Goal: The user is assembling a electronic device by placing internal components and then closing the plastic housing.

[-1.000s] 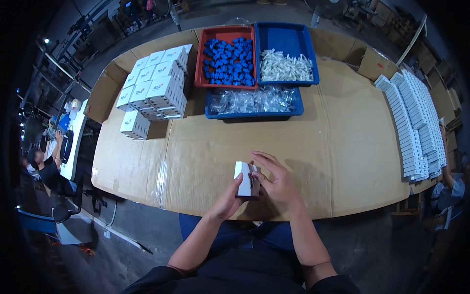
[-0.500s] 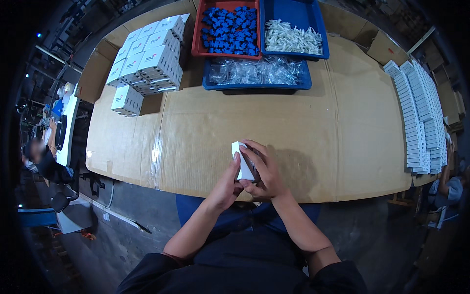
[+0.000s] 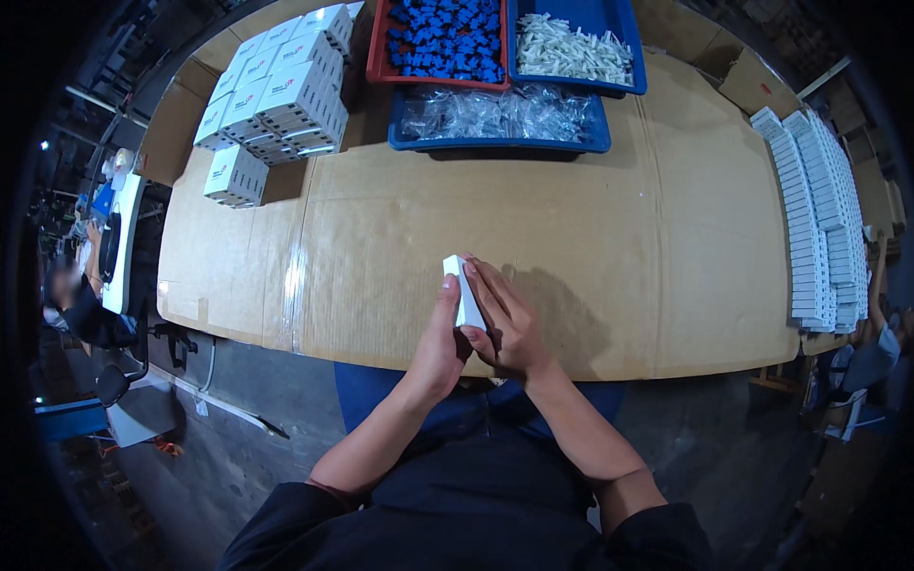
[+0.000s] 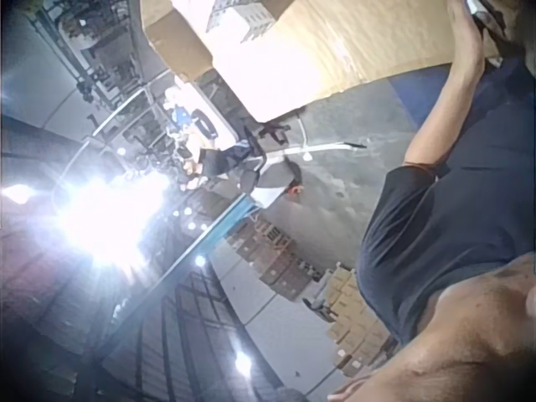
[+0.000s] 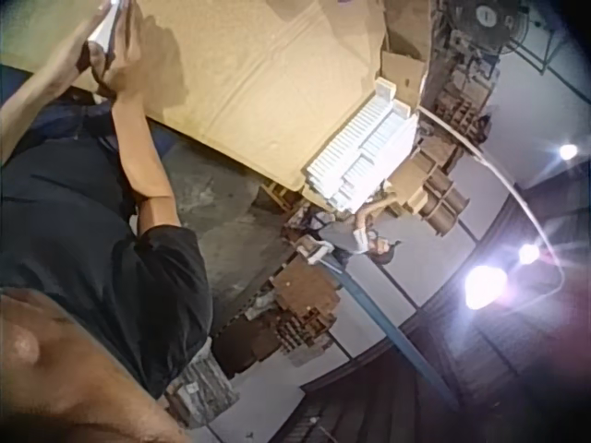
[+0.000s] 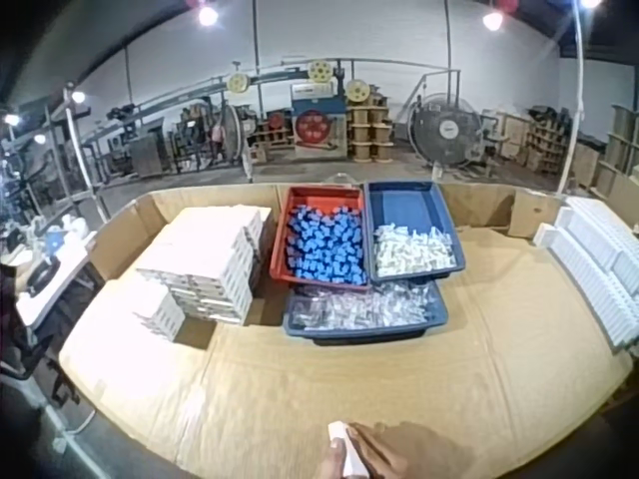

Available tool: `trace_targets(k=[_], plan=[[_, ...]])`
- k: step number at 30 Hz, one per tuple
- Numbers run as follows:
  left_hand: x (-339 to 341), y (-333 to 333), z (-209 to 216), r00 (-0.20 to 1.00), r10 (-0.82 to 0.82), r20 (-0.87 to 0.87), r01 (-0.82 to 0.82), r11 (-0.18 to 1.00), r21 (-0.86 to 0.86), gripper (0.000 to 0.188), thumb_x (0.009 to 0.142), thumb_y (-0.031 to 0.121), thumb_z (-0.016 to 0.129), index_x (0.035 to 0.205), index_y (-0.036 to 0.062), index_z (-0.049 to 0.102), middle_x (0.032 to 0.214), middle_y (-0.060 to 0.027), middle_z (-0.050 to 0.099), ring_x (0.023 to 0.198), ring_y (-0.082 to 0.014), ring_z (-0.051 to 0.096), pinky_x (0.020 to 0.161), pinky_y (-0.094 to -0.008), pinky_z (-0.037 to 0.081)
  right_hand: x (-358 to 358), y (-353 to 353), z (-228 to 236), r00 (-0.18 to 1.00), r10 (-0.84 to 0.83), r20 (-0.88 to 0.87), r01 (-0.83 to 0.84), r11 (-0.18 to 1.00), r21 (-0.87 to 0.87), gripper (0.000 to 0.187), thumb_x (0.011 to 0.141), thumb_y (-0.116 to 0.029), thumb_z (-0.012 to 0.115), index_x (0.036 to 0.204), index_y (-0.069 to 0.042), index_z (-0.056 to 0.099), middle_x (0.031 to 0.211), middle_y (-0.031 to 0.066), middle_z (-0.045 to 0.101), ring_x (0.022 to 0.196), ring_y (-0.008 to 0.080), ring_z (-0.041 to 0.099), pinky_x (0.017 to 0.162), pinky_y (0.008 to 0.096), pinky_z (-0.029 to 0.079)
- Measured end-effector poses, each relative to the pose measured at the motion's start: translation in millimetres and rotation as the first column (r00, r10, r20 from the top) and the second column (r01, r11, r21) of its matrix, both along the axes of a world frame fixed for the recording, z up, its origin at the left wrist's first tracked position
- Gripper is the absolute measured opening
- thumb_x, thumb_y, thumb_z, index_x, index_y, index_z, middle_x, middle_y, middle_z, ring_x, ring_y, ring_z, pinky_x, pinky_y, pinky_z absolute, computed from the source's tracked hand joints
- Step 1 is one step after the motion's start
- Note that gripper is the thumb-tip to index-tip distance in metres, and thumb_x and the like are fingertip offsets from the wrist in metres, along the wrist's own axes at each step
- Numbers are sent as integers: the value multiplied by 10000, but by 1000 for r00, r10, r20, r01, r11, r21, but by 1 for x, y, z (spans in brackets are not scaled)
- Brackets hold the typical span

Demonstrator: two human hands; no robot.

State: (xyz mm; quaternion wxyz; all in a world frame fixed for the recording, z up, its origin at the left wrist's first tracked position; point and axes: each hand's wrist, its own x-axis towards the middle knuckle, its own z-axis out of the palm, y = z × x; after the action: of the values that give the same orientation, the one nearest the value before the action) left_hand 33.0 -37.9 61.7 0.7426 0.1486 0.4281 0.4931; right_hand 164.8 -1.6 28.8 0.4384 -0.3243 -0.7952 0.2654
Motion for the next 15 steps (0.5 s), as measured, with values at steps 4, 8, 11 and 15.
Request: trace_targets(k=[4,8,11,15], plan=[[-1,-2,1,1000,14,7,-14,1000,-22,691,1078,602,411,1507,60,412,1331,-85,582,1214,-192,602,1016,-327,504,-3,-2,-2,1000,9,0,-9,1000,12,651,1058,-402,534,1470,100,491,1455,277,559,1328,440,571,1106,470,472],[0,-3,3,999,32,4,-32,999,-15,692,1078,599,417,1512,60,406,1342,-77,575,1223,-188,595,1018,-321,499,-4,-2,0,1000,26,-3,-26,1000,12,645,1072,-399,505,1470,109,483,1460,278,555,1334,446,564,1116,473,463],[-4,-7,-3,999,22,26,-22,1000,-5,695,1076,599,422,1515,60,401,1351,-77,571,1236,-188,586,1032,-324,489,-6,-4,3,999,33,15,-33,999,9,642,1077,-396,495,1467,114,482,1463,279,552,1336,444,563,1117,473,463],[1,-7,2,998,62,-17,-63,998,-32,708,1075,602,423,1516,49,396,1362,-87,565,1255,-191,576,1053,-330,476,-3,-6,-2,999,34,10,-34,999,-8,633,1079,-389,490,1468,110,483,1465,275,551,1345,440,557,1123,469,459]])
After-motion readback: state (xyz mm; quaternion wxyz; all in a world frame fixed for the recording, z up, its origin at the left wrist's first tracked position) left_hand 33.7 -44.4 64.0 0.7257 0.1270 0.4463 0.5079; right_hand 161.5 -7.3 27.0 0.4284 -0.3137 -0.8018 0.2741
